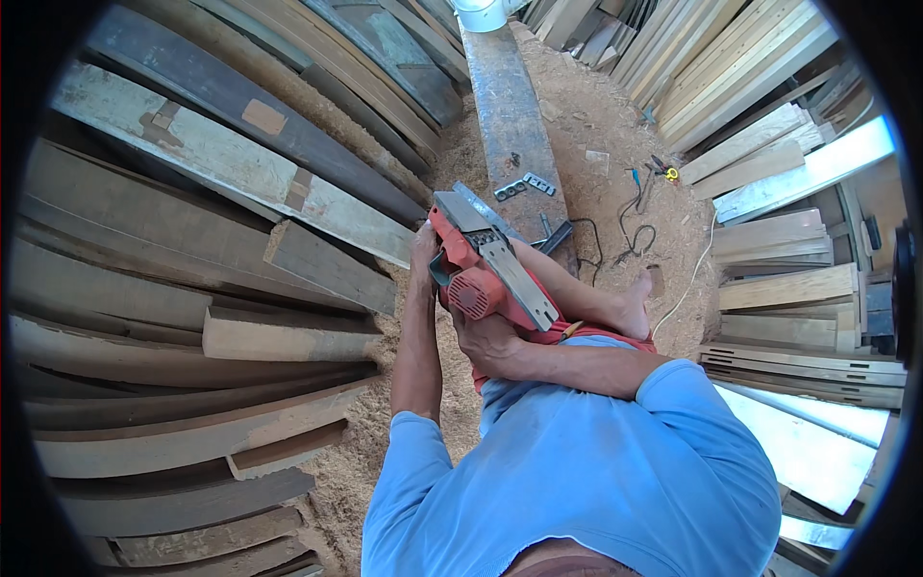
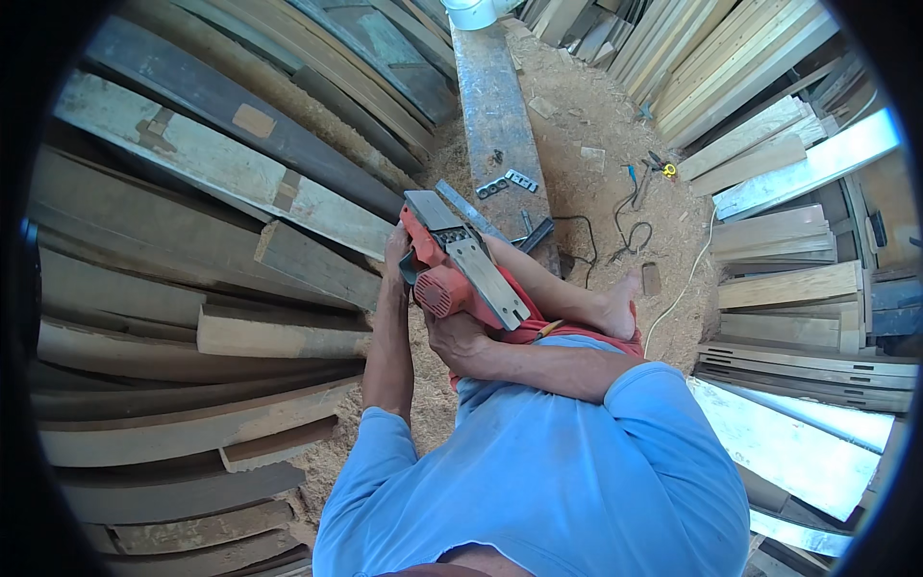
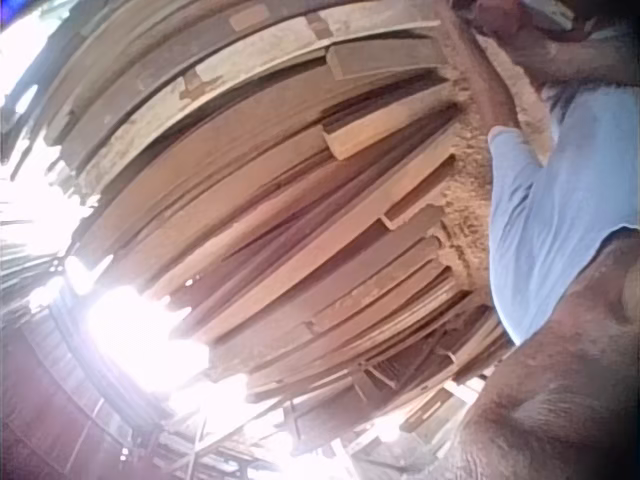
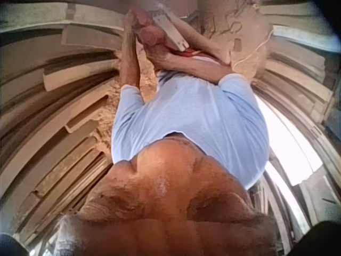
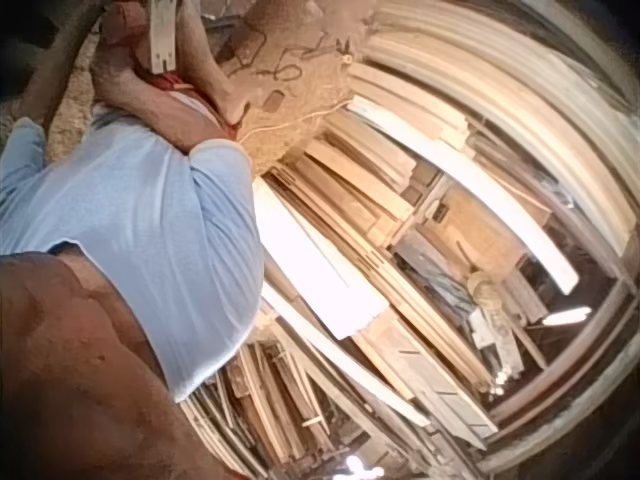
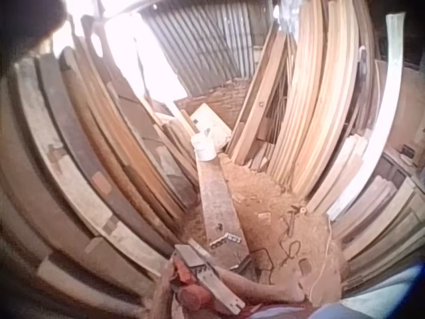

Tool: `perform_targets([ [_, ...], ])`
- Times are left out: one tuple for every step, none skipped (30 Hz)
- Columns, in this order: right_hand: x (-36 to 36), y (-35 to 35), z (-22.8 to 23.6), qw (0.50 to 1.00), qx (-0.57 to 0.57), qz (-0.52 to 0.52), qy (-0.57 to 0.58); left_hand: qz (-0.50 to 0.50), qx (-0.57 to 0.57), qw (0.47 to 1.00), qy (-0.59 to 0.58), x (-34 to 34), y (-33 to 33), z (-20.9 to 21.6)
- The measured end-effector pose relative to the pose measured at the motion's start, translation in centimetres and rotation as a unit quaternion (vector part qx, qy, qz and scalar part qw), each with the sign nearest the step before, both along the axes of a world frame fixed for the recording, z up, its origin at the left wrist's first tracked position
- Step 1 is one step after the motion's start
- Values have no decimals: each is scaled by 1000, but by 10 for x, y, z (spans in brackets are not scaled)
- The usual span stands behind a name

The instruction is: The person holds an electric power planer and uses a small hex key to remove and replace screws on the planer blade assembly, handling a metal ruler and a small mounting plate.

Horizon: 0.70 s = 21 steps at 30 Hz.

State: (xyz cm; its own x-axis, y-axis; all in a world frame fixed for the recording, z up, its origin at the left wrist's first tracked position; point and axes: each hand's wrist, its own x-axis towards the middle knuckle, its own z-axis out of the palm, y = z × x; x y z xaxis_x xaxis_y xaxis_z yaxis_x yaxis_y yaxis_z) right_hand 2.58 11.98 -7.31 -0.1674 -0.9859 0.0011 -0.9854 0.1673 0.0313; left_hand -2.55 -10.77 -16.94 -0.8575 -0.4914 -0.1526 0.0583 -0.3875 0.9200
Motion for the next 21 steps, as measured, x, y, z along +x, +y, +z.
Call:
perform_targets([
  [-1, 0, 0, 1000, 7, -7, -13, 7, 14, 1000, -8, 0, 3, 2],
  [-1, 1, -3, 1000, 7, -7, -18, 15, 28, 999, -16, -1, 7, 7],
  [-2, 0, -9, 1000, 7, -7, -24, 5, -15, 1000, -16, -4, 6, 6],
  [0, -2, -7, 1000, 4, 0, -31, 2, -61, 998, -17, -1, -1, 4],
  [3, -3, -5, 999, 8, 7, -33, 6, -81, 997, -14, 3, -6, 0],
  [5, -4, -2, 999, 10, 14, -36, 10, -102, 995, -11, 8, -10, -2],
  [2, -2, -4, 999, 20, 11, -38, 11, -91, 996, -3, 3, -1, 0],
  [0, -2, -8, 1000, 2, -9, -19, 12, -78, 997, 5, 0, 6, 9],
  [-1, 0, -12, 999, -16, -30, 1, 12, -64, 998, 13, -3, 15, 17],
  [-1, -2, -7, 998, -35, -46, 20, 18, -48, 998, 20, 2, 20, 27],
  [-4, -2, -4, 996, -49, -72, -6, 22, -32, 999, 27, 3, 23, 35],
  [-11, -3, -1, 993, -61, -100, -33, 15, -74, 997, 3, 0, 20, 35],
  [-13, -6, 14, 988, -77, -117, -61, 18, -119, 992, -23, 5, 9, 34],
  [-17, -5, 25, 984, -69, -137, -85, 17, -159, 986, -47, 3, 6, 36],
  [-22, -4, 38, 980, -61, -158, -108, 24, -155, 986, -59, -2, 5, 37],
  [-34, 0, 47, 972, -51, -189, -127, 17, -173, 982, -73, -16, 18, 48],
  [-53, 4, 56, 958, -31, -231, -167, 7, -194, 977, -83, -34, 34, 69],
  [-70, 8, 63, 950, -42, -240, -196, 3, -219, 971, -93, -47, 41, 84],
  [-80, 10, 73, 943, -55, -236, -229, 9, -266, 957, -113, -50, 29, 74],
  [-99, 17, 78, 932, -66, -245, -259, 1, -327, 935, -136, -59, 34, 83],
  [-116, 24, 84, 911, -90, -273, -295, -6, -386, 909, -157, -67, 42, 90],
])
